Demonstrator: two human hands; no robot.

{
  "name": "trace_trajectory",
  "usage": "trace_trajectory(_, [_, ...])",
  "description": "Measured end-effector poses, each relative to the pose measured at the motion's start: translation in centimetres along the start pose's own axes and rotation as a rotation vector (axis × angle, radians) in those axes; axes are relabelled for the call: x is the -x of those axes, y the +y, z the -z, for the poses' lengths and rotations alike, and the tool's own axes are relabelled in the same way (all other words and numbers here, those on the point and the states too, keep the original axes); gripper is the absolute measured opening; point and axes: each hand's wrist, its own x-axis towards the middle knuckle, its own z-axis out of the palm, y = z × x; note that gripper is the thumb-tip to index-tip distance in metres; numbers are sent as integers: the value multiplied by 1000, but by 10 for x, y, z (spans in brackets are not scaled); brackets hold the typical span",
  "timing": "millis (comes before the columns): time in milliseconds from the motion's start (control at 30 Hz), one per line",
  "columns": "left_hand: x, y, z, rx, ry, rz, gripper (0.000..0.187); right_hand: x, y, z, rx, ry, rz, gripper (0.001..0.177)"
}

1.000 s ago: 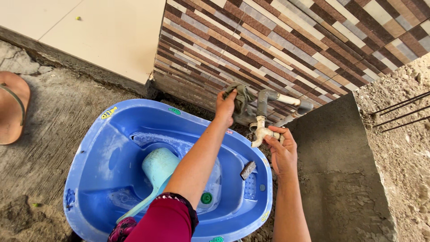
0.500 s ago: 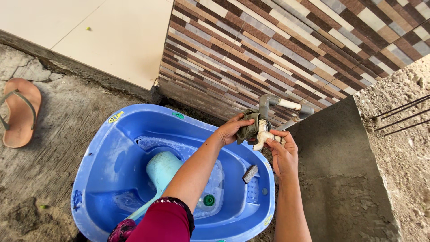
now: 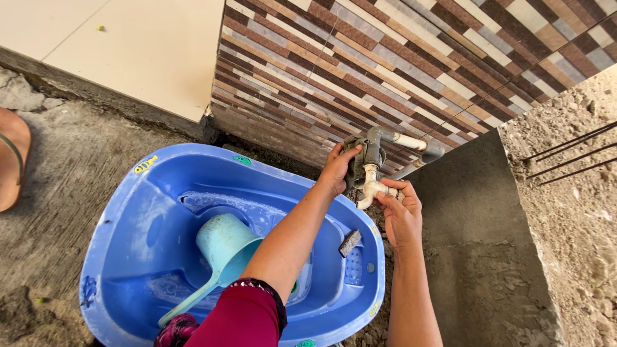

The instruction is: The person applies sealant tape to the threads of a pipe fitting and connects it to a faucet assembly. They also use a cloth to wipe the pipe and handle a plastic bottle.

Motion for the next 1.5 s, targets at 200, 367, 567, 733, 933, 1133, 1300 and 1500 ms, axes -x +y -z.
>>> trace_trajectory(200, [-13, -1, -14, -20, 251, -49, 49, -1, -4, -2, 63, 17, -23, 23])
trace_trajectory(367, [-24, 8, -4, -40, 269, -191, 56, 0, 7, -8, 14, -18, -3, 24])
trace_trajectory(567, [-24, 56, 7, -283, 370, -317, 55, 4, 9, -5, 9, -10, -2, 25])
trace_trajectory(733, [2, 96, 10, -359, 289, -213, 56, 3, 7, -1, -1, -37, 21, 25])
trace_trajectory(933, [20, 109, 22, -407, 7, 198, 61, 0, 8, -9, -3, -15, 25, 24])
trace_trajectory(1133, [32, 98, 12, -525, -203, 316, 62, 0, 9, -9, 36, 15, 4, 24])
trace_trajectory(1300, [27, 77, 2, -561, -133, 173, 64, 1, 9, -6, 27, 10, 13, 23])
trace_trajectory(1500, [11, 54, -5, -637, -62, -19, 51, -1, 1, -6, 29, 18, 17, 22])
